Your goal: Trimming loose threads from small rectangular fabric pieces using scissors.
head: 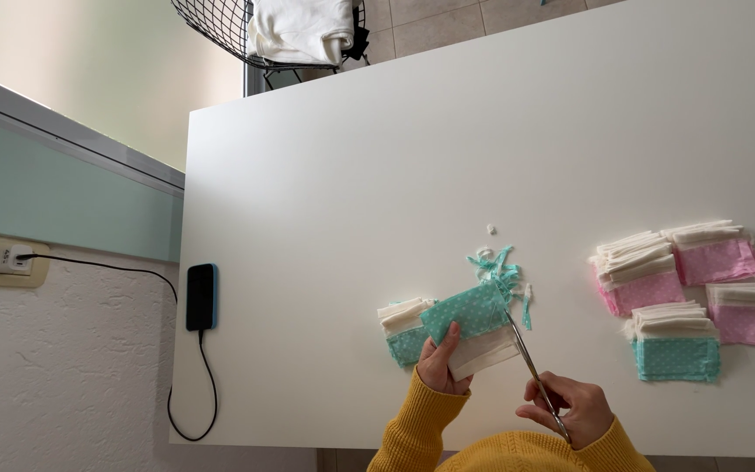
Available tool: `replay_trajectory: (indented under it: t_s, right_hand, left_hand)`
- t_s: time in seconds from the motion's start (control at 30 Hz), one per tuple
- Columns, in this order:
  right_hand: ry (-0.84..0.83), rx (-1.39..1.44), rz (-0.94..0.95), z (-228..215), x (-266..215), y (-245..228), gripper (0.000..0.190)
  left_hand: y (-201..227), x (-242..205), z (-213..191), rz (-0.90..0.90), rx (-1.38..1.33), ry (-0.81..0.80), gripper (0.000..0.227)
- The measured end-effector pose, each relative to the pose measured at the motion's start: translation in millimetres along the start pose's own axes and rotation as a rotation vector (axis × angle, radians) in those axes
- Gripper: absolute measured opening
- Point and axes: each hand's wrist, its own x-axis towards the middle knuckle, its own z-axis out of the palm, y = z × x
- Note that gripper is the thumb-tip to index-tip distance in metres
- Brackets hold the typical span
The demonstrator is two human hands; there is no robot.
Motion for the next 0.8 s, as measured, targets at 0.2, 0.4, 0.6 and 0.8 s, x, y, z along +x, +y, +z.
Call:
replay_trajectory:
  t_s: [0.2, 0.4, 0.6, 0.8]
  right_hand:
    - [0.040, 0.014, -0.009, 6, -4, 6, 0.033]
    - [-0.056, 0.093, 0.115, 4, -6, 6, 0.034]
    - [-0.166, 0.259, 0.105, -6, 3, -2, 0.035]
    - [-0.126, 0.261, 0.035, -8, 13, -17, 0.033]
  left_hand:
    - [0, 0, 4, -0.016, 0.018, 0.032, 0.014]
    - [-3, 2, 1, 0.014, 0.046, 0.020, 0.016]
    - [-3, 0, 1, -0.021, 0.049, 0.028, 0.013]
    - [-3, -11, 9, -0.063, 0.118, 0.102, 0.014]
